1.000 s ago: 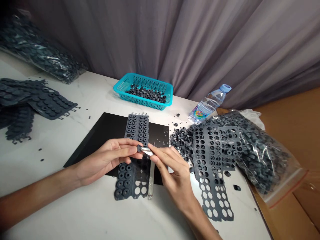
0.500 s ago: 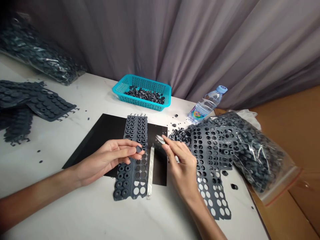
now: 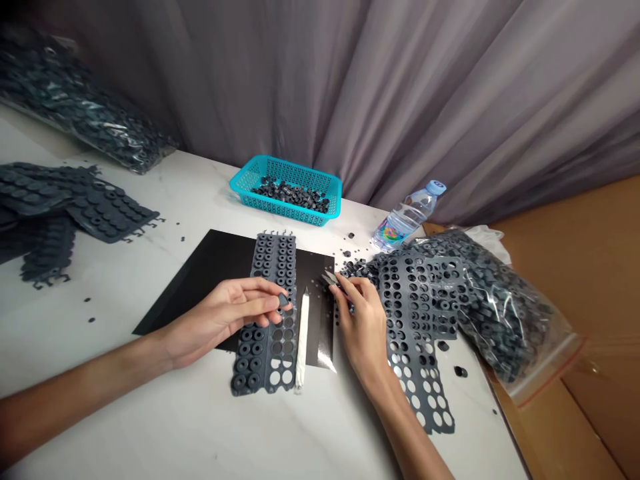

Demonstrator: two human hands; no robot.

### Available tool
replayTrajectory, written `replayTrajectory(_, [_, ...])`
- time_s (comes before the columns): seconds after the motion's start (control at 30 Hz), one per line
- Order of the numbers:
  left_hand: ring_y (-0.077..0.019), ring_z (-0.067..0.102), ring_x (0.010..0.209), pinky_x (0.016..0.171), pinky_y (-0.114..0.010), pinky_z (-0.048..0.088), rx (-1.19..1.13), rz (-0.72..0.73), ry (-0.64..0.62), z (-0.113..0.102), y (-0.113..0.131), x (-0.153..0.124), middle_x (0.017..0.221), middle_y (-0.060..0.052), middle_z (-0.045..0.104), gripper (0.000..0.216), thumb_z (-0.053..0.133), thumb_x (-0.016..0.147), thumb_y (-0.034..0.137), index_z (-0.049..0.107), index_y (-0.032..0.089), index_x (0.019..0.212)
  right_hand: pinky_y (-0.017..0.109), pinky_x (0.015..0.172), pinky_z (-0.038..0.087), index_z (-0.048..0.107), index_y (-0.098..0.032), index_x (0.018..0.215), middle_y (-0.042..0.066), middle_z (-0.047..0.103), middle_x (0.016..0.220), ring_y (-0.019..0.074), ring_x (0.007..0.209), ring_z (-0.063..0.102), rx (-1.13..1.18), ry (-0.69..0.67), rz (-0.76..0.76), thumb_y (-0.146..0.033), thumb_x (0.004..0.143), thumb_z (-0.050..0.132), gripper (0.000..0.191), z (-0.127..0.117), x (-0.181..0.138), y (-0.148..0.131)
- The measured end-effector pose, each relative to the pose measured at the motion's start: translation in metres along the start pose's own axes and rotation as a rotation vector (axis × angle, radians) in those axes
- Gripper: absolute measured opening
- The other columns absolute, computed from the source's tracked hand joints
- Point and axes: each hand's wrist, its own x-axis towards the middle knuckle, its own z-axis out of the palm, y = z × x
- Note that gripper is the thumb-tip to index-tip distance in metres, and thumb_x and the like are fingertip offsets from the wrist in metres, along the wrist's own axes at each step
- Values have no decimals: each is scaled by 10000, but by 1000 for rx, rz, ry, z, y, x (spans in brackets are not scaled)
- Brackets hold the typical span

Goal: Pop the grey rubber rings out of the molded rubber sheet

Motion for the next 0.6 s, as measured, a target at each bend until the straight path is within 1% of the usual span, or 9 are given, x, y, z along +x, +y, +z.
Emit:
replayTrajectory(0.07, [-154, 724, 850, 823, -270, 548, 2, 4, 3, 0, 0, 0, 997, -93, 793, 314, 866, 842, 320, 772, 147, 1086, 415, 851, 522, 738, -178, 1262, 112, 691, 1073, 244, 933, 657, 16, 4, -1, -394, 1070, 537, 352, 0, 1, -2])
replayTrajectory(0.17, [-150, 725, 857, 820, -255, 546, 1, 4, 11, 0, 0, 0, 1012, -93, 789, 321, 867, 841, 315, 770, 143, 1094, 378, 815, 527, 740, -191, 1233, 97, 703, 1091, 226, 933, 667, 139, -20, 14, -384, 1060, 564, 314, -3, 0, -10])
replayTrajectory(0.23, [-156, 732, 890, 831, -251, 544, 2, 5, 4, 0, 0, 0, 1023, -91, 785, 333, 872, 836, 316, 768, 142, 1101, 354, 793, 529, 733, -205, 1208, 84, 722, 1107, 218, 937, 677, 231, -44, 49, -384, 1055, 576, 283, -4, -2, -17])
replayTrajectory(0.3, [-171, 738, 941, 850, -253, 542, 4, 11, -8, -1, 0, 1, 1047, -93, 782, 345, 875, 833, 319, 763, 143, 1108, 348, 799, 530, 717, -212, 1187, 70, 740, 1091, 214, 923, 685, 273, -60, 100, -388, 1054, 578, 261, -4, -4, -22])
replayTrajectory(0.4, [-197, 739, 1015, 876, -265, 539, 9, 17, -17, -1, 0, 1, 1095, -107, 782, 344, 871, 837, 316, 759, 145, 1114, 360, 840, 529, 688, -216, 1192, 67, 748, 1100, 220, 929, 694, 248, -82, 136, -396, 1062, 555, 258, -2, -7, -24])
replayTrajectory(0.5, [-223, 733, 1080, 892, -277, 538, 12, 12, -19, -1, -1, 2, 1128, -121, 781, 340, 867, 838, 307, 759, 146, 1117, 374, 870, 525, 669, -216, 1199, 85, 727, 1145, 239, 992, 686, 194, -103, 80, -390, 1077, 519, 260, 3, -7, -20])
replayTrajectory(0.6, [-242, 730, 1112, 900, -289, 540, 12, 5, -24, -1, -2, 2, 1148, -127, 781, 336, 873, 828, 302, 764, 150, 1108, 397, 911, 515, 667, -219, 1187, 97, 691, 1146, 252, 1026, 669, 143, -131, 33, -377, 1082, 502, 251, 6, -7, -17])
